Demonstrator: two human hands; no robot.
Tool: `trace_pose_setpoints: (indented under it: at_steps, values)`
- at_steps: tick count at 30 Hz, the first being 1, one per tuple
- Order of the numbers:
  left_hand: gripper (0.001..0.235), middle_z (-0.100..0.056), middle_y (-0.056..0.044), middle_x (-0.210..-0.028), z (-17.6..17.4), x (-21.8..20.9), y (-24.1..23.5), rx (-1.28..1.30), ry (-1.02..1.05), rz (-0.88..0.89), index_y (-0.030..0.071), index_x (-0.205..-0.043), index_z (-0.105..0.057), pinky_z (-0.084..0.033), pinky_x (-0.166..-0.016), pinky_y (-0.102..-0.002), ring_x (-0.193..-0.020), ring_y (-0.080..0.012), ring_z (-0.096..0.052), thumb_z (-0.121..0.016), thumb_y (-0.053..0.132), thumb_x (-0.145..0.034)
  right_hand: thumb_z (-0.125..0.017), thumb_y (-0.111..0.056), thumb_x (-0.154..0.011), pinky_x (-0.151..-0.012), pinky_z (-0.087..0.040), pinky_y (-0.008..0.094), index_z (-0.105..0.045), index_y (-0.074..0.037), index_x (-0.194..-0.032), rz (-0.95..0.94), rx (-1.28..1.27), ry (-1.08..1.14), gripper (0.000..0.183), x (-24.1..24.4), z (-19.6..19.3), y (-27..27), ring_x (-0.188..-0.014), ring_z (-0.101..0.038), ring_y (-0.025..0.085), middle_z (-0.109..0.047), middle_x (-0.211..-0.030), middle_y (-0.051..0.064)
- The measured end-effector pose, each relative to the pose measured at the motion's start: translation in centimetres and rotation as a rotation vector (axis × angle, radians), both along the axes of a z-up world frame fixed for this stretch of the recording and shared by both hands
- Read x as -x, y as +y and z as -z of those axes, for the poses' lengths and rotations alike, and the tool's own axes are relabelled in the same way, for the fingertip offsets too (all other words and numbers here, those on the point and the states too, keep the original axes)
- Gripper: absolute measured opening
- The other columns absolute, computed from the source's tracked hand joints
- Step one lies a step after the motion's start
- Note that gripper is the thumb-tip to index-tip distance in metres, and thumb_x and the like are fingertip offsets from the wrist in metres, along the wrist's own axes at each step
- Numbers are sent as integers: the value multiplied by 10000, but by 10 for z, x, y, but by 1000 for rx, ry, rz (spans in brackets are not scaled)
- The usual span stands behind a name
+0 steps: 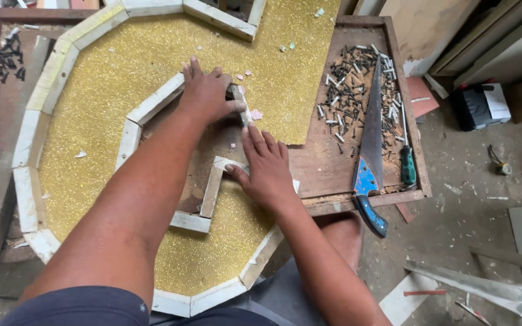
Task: Using a hand saw to cut a wooden strip that is part of a large decorative letter G on a workbench.
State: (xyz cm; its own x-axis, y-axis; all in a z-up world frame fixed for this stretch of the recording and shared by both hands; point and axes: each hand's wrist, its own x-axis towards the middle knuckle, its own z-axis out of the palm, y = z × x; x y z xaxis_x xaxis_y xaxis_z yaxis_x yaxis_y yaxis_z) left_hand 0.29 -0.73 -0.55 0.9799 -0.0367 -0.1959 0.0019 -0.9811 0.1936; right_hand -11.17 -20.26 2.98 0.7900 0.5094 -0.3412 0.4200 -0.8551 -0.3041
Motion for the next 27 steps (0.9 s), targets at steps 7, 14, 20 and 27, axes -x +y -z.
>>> trace_pose_setpoints:
  at_steps: [7,14,20,27]
  values:
    - [818,-342,-206,-1613,-19,10,-2,120,46,-31,221,-1539,-386,-6,-1208,-655,-1482,-611,-58,-609,669,-892,-124,-696,-982,-1247,2,516,-114,-159,-1637,-24,44,-64,848,-1,20,7,-1580,-28,252,-45,-1729,39]
    - [770,-436,-66,-1620,-9,5,-1,46,60,-86,256,-1461,-568,-119,-1251,-636,-1512,-544,-134,-637,736,-862,-238,-696,-1016,-1260,-136,550,-271,-102,-1627,-20,-5,-101,853,1,23,5,-1578,-197,313,-217,-1717,114]
    - [789,-440,-149,-1604,1,8,-1,106,20,-83,201,-1484,-457,-128,-1223,-682,-1496,-565,-158,-669,667,-883,-252,-683,-1025,-1255,-168,547,-331,-104,-1608,-26,-27,-121,826,-1,32,3,-1580,-198,314,-225,-1716,115]
    - [792,-264,-402,-1586,-36,31,-7,278,-24,-205,192,-1377,-392,-159,-1233,-633,-1472,-596,-187,-740,654,-835,-262,-646,-1043,-1249,-183,548,-362,-142,-1602,40,-168,-93,759,-17,46,-4,-1558,-272,300,-328,-1680,99]
